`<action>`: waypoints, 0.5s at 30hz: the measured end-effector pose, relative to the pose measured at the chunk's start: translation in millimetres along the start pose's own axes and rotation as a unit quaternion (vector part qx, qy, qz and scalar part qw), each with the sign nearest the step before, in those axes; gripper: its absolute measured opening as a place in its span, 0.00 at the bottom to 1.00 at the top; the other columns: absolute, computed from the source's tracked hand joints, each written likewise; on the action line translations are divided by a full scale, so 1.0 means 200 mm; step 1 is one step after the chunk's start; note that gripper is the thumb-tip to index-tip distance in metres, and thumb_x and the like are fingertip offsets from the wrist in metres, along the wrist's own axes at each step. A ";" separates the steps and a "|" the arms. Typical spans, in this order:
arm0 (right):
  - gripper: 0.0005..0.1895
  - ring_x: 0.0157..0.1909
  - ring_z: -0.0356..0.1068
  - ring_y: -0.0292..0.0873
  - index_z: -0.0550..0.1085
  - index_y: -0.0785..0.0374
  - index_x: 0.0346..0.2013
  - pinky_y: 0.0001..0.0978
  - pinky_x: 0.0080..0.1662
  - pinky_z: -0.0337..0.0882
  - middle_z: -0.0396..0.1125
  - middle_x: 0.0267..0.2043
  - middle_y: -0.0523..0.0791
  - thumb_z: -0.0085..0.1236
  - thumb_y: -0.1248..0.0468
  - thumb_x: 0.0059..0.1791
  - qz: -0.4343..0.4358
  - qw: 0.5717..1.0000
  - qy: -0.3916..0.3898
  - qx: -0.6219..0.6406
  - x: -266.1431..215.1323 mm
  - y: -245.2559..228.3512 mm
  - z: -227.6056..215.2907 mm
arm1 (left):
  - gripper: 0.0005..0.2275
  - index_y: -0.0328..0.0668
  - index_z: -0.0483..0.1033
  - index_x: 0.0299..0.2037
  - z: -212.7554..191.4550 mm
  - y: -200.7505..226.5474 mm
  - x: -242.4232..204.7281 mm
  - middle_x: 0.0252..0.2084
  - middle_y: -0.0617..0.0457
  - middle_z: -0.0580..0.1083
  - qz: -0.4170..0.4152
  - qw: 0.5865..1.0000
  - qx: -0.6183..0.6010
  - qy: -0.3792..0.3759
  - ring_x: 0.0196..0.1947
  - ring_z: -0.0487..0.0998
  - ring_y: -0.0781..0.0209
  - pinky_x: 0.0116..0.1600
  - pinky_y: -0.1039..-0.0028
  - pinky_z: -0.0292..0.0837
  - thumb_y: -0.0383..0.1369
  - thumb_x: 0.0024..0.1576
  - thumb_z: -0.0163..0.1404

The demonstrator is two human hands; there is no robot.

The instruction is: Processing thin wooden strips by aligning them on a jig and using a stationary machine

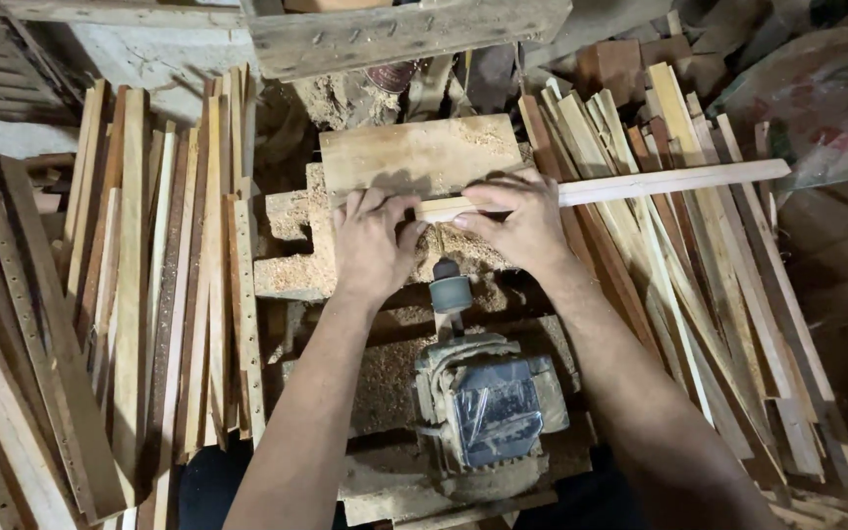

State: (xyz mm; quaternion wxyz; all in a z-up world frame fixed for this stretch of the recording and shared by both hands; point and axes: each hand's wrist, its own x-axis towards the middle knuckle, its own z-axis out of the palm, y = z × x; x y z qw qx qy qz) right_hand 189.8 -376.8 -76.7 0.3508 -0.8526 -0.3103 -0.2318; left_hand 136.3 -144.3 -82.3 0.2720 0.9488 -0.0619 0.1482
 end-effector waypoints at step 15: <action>0.17 0.46 0.71 0.47 0.83 0.44 0.39 0.41 0.50 0.62 0.77 0.38 0.36 0.76 0.50 0.39 0.044 0.999 -0.022 -0.006 -0.05 0.11 0.05 | 0.11 0.52 0.80 0.49 -0.05 0.04 -0.01 0.45 0.58 0.72 0.026 0.999 0.015 -0.013 0.51 0.67 0.59 0.54 0.63 0.61 0.37 0.57 0.59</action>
